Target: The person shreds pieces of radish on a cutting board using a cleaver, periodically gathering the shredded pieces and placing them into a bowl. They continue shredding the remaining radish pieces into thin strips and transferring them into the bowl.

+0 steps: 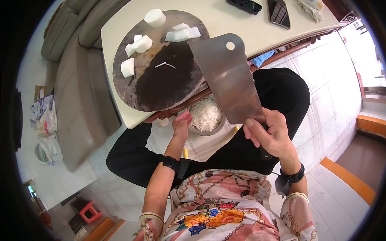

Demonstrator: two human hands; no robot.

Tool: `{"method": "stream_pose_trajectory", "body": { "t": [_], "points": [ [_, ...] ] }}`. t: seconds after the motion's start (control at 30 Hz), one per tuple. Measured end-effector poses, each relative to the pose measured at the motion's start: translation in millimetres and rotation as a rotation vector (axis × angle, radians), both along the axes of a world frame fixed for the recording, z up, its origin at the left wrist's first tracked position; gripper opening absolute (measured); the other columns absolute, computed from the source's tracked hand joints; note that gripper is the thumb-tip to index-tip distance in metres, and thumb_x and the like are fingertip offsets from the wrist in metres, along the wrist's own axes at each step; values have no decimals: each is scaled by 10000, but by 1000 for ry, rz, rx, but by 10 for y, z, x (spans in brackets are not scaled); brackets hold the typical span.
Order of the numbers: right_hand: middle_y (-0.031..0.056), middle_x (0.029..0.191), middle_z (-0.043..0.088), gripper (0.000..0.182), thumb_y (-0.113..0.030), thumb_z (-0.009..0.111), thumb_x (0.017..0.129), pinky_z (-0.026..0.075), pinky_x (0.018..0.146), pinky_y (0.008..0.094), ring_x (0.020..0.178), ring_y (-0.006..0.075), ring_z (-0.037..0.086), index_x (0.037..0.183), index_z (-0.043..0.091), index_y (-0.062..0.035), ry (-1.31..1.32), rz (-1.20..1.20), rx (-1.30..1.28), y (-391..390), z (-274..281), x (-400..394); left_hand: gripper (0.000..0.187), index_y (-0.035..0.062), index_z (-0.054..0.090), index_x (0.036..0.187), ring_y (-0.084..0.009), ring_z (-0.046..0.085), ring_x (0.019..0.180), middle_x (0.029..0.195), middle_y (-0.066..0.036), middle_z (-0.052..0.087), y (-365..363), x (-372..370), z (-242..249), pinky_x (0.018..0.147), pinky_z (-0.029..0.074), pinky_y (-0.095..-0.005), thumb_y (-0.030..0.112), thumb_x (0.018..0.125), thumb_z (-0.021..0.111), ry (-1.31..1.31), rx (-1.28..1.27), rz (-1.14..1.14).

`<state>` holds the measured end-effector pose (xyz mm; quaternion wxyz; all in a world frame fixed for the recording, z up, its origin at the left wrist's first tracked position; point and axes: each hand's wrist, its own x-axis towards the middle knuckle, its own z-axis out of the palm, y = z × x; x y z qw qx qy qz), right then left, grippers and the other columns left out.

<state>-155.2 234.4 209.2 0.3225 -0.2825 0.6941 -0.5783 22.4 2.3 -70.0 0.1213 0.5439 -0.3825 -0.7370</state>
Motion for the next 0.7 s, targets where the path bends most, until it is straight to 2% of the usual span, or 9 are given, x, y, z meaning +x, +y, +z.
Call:
{"method": "stream_pose_trajectory", "body": {
  "t": [0.13, 0.2, 0.33, 0.4, 0.43, 0.5, 0.53, 0.6, 0.7],
  "points": [
    [37, 616, 604, 126, -25, 496, 928, 382, 414, 218, 416, 64, 500, 863, 582, 41, 22, 19, -2, -17, -34, -15, 371, -39, 606, 1194, -191, 653, 997, 1100, -155, 660, 31, -28, 157, 866, 530, -274, -116, 835, 552, -29, -30, -43],
    [37, 617, 605, 127, -26, 494, 928, 384, 416, 219, 419, 65, 503, 860, 579, 41, 15, 8, 0, -34, -32, -13, 336, -41, 627, 1158, -171, 656, 960, 1051, -120, 679, 41, -22, 182, 882, 512, -254, -102, 829, 597, 26, -272, -329],
    [39, 618, 605, 131, -25, 488, 927, 389, 422, 221, 425, 68, 509, 854, 574, 42, -4, 3, -9, -55, -23, -2, 294, -33, 647, 1123, -142, 656, 901, 1048, -89, 682, 99, -157, 411, 868, 502, -230, -75, 833, 630, 103, -454, -359],
    [38, 619, 605, 131, -26, 486, 928, 387, 423, 220, 425, 66, 505, 863, 574, 45, -6, -2, -11, -33, -23, 3, 254, -10, 671, 1083, -127, 651, 880, 1073, -63, 679, 51, -178, 498, 840, 506, -231, -71, 839, 635, 45, -506, -495],
    [37, 620, 605, 131, -26, 483, 929, 386, 423, 218, 425, 65, 502, 871, 574, 48, -11, -6, -7, -27, -28, -2, 254, -10, 671, 1083, -127, 651, 880, 1073, -63, 679, 41, -188, 581, 840, 506, -231, -71, 839, 635, 53, -524, -492],
    [36, 621, 604, 131, -26, 483, 929, 384, 424, 216, 426, 64, 499, 874, 574, 51, -37, -25, -26, -23, -15, 4, 211, -2, 691, 1034, -115, 644, 873, 1052, -55, 683, 62, -191, 869, 799, 518, -239, -72, 845, 628, 10, -574, -656],
    [35, 621, 604, 131, -26, 482, 929, 382, 424, 214, 427, 62, 496, 877, 574, 53, -77, -43, -29, -21, -13, 3, 211, -2, 691, 1034, -115, 644, 873, 1052, -55, 683, 66, -203, 1059, 799, 518, -239, -72, 845, 628, 18, -594, -652],
    [33, 621, 604, 130, -25, 481, 928, 382, 426, 214, 430, 60, 494, 883, 573, 55, -64, -41, -41, -19, -23, 1, 161, -5, 702, 984, -103, 638, 862, 1010, -63, 686, 109, -226, 1521, 760, 526, -245, -62, 858, 620, 156, -581, -778],
    [35, 620, 604, 128, -20, 481, 926, 384, 426, 215, 429, 62, 497, 880, 575, 53, -69, -41, -44, -62, -20, -16, 133, -10, 699, 969, -133, 646, 843, 978, -85, 684, 108, -344, 2266, 738, 528, -263, -42, 857, 635, 302, -765, -756]
  ]
}}
